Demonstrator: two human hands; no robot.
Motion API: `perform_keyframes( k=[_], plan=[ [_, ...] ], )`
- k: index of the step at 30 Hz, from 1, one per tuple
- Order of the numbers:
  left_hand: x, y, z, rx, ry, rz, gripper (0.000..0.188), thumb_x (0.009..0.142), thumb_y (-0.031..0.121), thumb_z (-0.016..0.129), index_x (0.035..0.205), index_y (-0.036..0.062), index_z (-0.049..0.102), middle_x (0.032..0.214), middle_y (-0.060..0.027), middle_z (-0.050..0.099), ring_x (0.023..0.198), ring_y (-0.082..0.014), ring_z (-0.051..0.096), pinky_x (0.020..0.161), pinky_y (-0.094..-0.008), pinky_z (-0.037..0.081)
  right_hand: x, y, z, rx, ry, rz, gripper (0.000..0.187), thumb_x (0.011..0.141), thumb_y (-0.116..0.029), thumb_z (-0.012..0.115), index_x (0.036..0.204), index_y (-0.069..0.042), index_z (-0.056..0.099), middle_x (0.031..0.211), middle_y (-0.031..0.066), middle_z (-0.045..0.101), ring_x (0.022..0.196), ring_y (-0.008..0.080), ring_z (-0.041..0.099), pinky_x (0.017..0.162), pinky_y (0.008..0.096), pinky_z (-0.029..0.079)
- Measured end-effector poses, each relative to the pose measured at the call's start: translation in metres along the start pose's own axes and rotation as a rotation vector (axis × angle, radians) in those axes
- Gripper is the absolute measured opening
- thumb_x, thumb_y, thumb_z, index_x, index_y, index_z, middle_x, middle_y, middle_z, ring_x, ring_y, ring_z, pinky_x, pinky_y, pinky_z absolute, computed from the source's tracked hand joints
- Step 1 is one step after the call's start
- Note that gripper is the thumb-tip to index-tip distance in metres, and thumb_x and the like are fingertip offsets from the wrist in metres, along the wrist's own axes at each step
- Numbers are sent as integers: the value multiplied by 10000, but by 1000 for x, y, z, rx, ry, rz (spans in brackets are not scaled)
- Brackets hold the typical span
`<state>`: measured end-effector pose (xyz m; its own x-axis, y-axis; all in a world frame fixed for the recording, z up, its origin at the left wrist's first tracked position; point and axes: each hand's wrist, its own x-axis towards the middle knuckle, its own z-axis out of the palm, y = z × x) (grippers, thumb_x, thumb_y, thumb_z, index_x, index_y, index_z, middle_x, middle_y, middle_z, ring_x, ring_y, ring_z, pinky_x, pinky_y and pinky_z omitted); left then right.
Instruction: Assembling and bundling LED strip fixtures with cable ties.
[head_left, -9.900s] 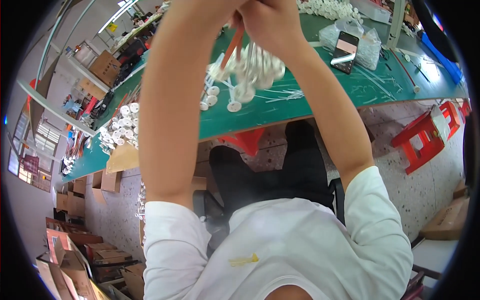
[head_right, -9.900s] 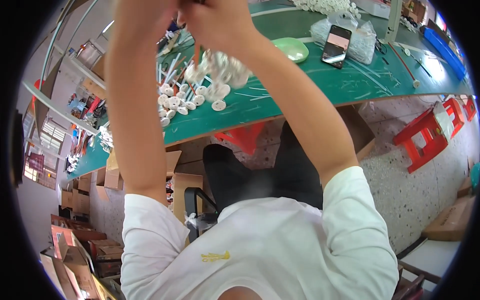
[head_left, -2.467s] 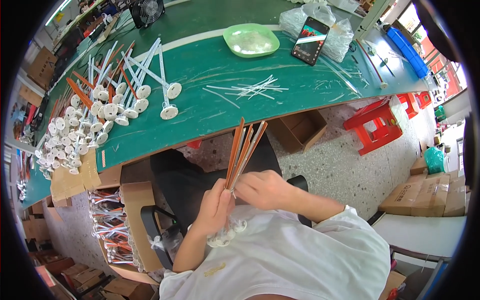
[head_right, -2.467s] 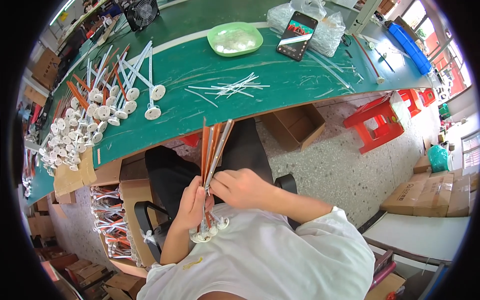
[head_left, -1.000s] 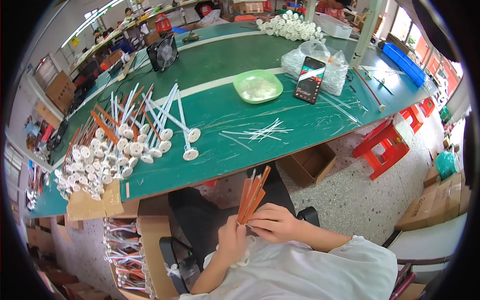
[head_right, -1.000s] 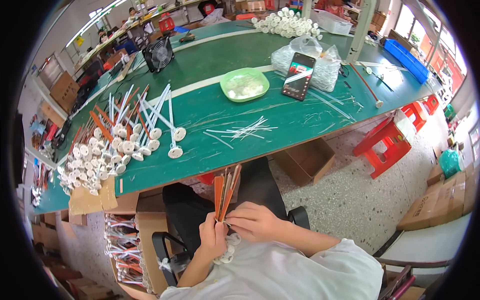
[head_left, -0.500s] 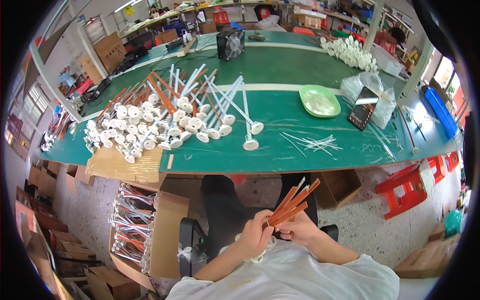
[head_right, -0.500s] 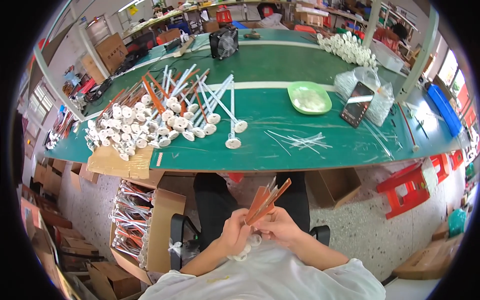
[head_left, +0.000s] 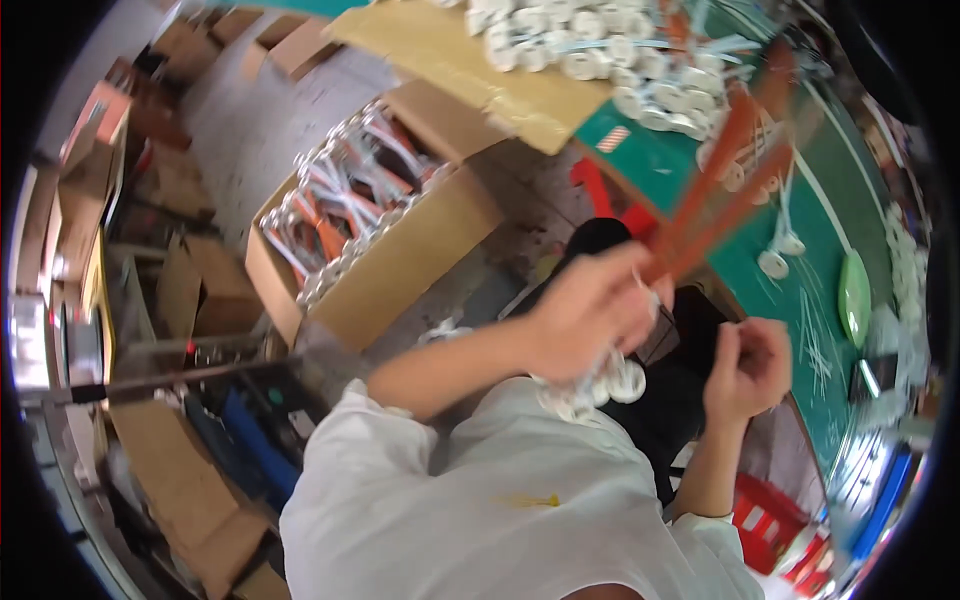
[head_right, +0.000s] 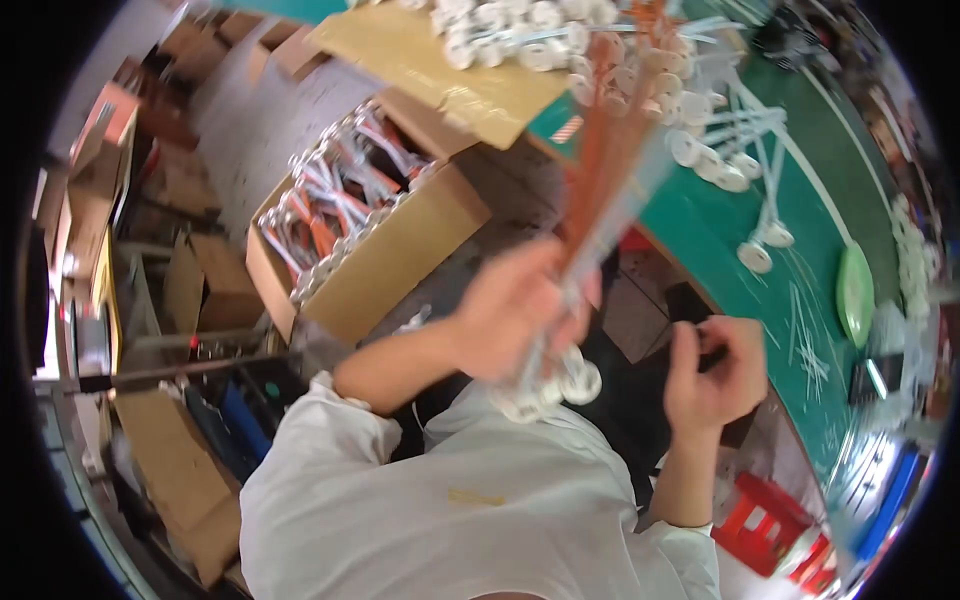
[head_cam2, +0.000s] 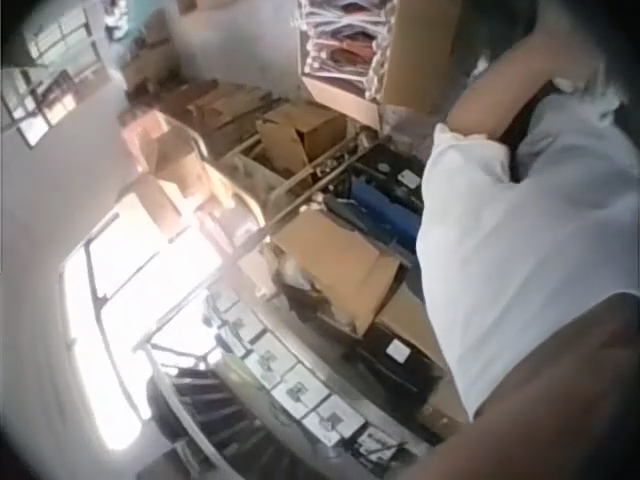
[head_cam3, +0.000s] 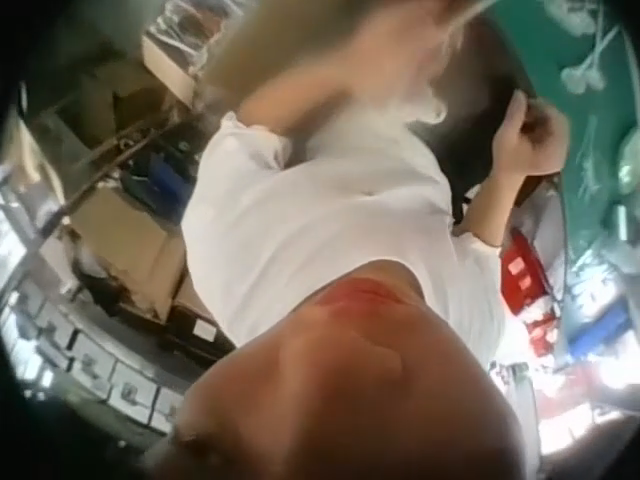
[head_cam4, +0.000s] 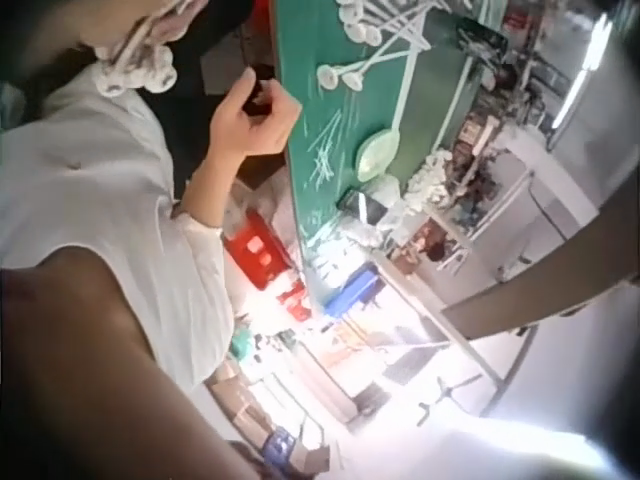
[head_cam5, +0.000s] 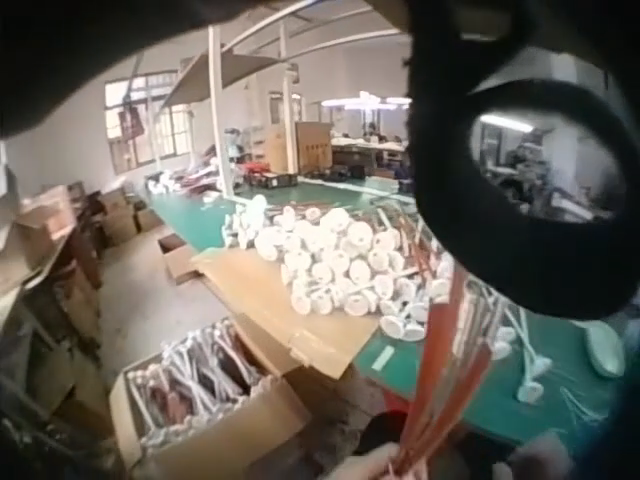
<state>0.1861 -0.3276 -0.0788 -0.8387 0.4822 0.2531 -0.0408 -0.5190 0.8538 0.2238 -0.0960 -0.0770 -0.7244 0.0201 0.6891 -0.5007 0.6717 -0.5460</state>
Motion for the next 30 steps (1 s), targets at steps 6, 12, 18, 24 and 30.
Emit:
perform_keyframes(
  k=[6, 12, 18, 24, 30],
  plan=[
    [-66, 83, -173, 388, 786, 264, 371, 1016, 422, 422, 997, 58, 485, 627, -11, 436, 532, -142, 477, 469, -278, 398, 37, 47, 19, -439, 9, -121, 126, 829, -3, 720, 929, 1, 645, 797, 57, 639, 601, 129, 549, 551, 248, 440],
    [-183, 111, -338, 982, 1443, 150, 322, 1029, 325, 425, 889, 47, 505, 634, -24, 477, 559, -143, 502, 545, -293, 431, 36, 55, 24, -535, -90, -38, 133, 850, -48, 727, 968, -11, 679, 867, 68, 674, 691, 145, 615, 570, 250, 463],
    [-195, 110, -372, 1617, 1315, -338, 360, 963, 361, 535, 976, 2, 561, 740, -204, 639, 704, -377, 638, 657, -432, 476, 35, 63, 26, -700, -103, -2, 133, 887, -98, 700, 989, -12, 695, 879, 70, 689, 713, 150, 627, 587, 258, 472],
    [-200, 108, -433, 1815, 937, -400, 300, 957, 310, 546, 971, 11, 541, 748, -220, 633, 708, -405, 628, 625, -454, 470, 39, 66, 22, -766, -175, -85, 138, 914, -93, 664, 1009, 3, 693, 902, 83, 689, 732, 162, 636, 616, 273, 488],
    [-217, 101, -466, 2227, 218, -1191, 154, 859, 174, 573, 1005, 152, 617, 937, -59, 665, 970, -248, 646, 817, -429, 488, 41, 66, 21, -835, -249, -45, 155, 950, -78, 596, 1014, 44, 666, 927, 123, 677, 758, 207, 639, 644, 291, 503]
  ],
)
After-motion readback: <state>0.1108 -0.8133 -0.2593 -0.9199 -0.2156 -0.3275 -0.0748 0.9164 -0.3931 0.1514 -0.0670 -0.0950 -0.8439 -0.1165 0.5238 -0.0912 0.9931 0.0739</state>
